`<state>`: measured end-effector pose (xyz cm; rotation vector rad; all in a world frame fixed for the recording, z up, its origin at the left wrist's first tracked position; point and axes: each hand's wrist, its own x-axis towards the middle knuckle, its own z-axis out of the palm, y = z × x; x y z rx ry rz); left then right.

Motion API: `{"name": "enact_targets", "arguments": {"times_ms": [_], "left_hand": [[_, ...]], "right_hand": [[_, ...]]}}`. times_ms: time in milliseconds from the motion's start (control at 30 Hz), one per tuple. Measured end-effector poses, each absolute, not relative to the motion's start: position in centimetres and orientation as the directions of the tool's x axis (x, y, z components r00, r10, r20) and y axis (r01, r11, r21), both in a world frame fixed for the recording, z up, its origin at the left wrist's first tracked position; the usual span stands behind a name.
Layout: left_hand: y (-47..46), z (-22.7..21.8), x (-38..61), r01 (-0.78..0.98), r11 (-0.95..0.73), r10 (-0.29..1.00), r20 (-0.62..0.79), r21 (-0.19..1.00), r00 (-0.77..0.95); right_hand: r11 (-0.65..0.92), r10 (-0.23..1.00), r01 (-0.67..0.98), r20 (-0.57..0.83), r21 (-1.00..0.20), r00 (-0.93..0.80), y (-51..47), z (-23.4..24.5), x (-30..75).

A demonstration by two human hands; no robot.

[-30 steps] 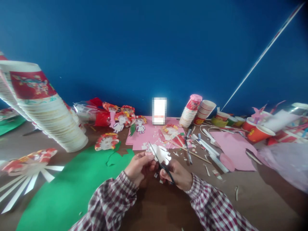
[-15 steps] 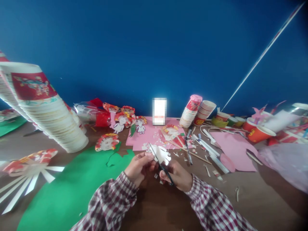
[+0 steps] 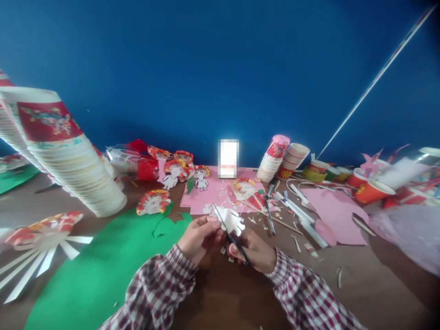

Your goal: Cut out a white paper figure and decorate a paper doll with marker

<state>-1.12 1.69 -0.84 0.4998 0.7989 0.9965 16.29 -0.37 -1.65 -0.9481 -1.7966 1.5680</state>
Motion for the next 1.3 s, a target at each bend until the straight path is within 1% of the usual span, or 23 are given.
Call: {"name": "enact_targets", "arguments": {"times_ms": [333, 667, 900, 1000, 1167, 1300], "left_hand": [[1.72, -0.76, -1.13, -0.53, 0.46, 0.887, -0.335, 0.713, 0.319], [1.72, -0.7, -0.97, -0.519, 0.45, 0.892, -0.341, 0.727, 0.296], [1.69, -0.58, -0.94, -0.535, 0.453, 0.891, -0.358, 0.713, 0.279], [1.68, -0.55, -0.98, -0.538, 0.459, 0.888, -0.359, 0.707, 0.287], [1.67, -0.44, -1.04, -0.551, 0.44, 0.897, -0.318, 0.71, 0.307], [1.68, -0.47, -1.01, -0.543, 0.471, 0.882, -0.358, 0.696, 0.307]], "right_hand": [[0.058, 0.815, 0.175, -0.055, -0.983, -0.577, -0.31, -1.78, 16.41], [0.029, 0.82, 0.084, -0.024, -0.996, -0.572, -0.43, -1.35, 16.07], [0.052, 0.842, 0.1, -0.01, -0.994, -0.54, -0.6, -1.65, 15.85], [0.032, 0.825, 0.098, -0.029, -0.995, -0.564, -0.5, -1.73, 15.99], [-0.012, 0.814, 0.068, -0.05, -0.998, -0.579, -0.39, -1.59, 16.08], [-0.02, 0.821, 0.084, -0.064, -0.996, -0.568, -0.37, -1.69, 16.11]]}}
